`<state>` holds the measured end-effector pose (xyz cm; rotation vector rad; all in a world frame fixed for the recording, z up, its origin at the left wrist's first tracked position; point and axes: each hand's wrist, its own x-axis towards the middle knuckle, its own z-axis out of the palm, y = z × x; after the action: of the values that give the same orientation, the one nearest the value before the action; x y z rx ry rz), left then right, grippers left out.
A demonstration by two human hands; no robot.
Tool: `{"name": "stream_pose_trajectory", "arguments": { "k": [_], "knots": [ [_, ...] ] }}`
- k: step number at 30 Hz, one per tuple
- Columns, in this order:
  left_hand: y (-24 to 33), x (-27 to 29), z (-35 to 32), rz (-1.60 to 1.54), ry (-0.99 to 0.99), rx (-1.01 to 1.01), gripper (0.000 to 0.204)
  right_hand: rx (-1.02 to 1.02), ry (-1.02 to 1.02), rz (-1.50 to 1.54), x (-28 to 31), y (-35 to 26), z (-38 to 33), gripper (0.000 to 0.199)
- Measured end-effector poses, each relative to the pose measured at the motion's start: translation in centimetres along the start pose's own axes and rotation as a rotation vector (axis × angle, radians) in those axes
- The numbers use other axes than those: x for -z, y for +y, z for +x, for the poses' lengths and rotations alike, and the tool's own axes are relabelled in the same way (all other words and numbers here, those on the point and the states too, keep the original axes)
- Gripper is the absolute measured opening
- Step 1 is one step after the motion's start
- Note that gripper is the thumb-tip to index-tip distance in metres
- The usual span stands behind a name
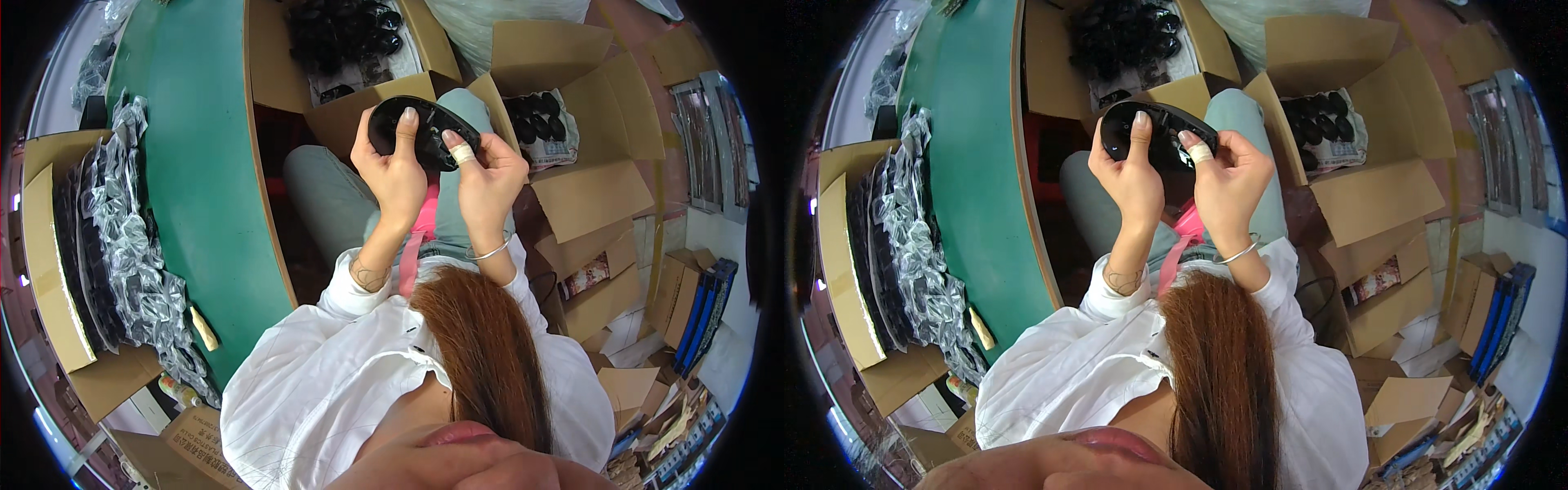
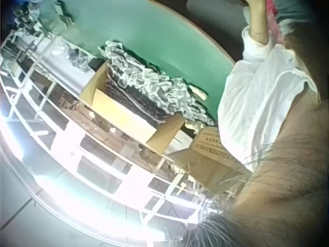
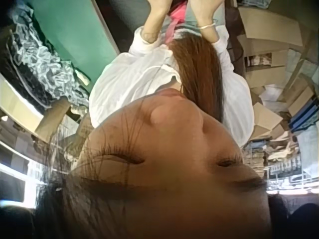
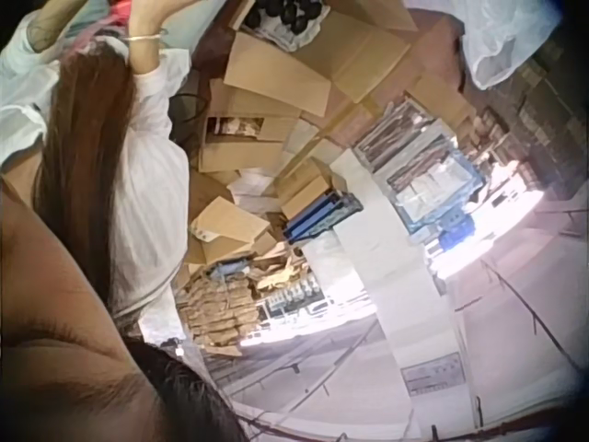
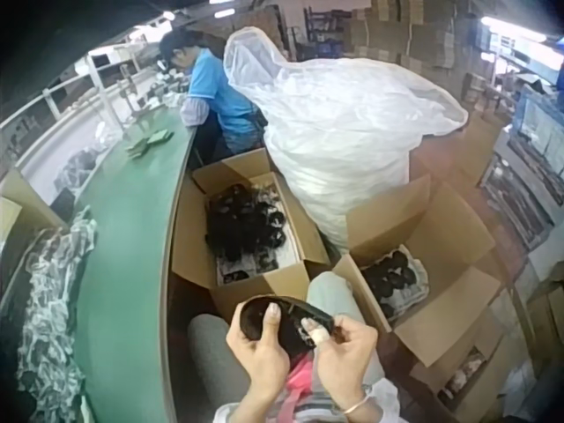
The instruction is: Assembling and inspecting plastic components for computer mice.
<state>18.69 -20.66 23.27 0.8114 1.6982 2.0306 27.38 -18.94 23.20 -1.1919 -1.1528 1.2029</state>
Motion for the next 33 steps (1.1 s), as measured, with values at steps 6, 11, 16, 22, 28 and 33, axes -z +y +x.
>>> {"name": "stream_pose_trajectory", "arguments": {
  "k": [6,11,16,22,28,33],
  "knots": [
    [-0.2,0.7,0.1,0.04,-0.021,-0.031,0.01,0.01,-0.125,-0.161,0.9,-0.1,0.3,0.019],
    [1.1,0.0,-0.4,0.08,-0.115,-0.018,0.012,0.078,-0.174,-0.131,1.3,-1.1,1.4,0.021],
    [0.5,-0.1,-1.2,0.074,-0.159,-0.02,0.015,0.143,-0.135,-0.207,1.4,-1.2,1.1,0.021],
    [1.1,-0.5,-1.4,0.076,-0.157,-0.045,0.013,0.154,-0.1,-0.146,1.6,-0.9,1.4,0.028],
    [1.3,-0.6,-1.6,0.043,-0.115,-0.068,0.01,0.123,-0.074,-0.104,1.3,-0.9,0.8,0.031],
    [1.1,-0.5,-1.6,0.086,-0.1,-0.111,0.008,0.138,-0.038,-0.127,1.0,-1.1,0.4,0.031]
  ]
}}
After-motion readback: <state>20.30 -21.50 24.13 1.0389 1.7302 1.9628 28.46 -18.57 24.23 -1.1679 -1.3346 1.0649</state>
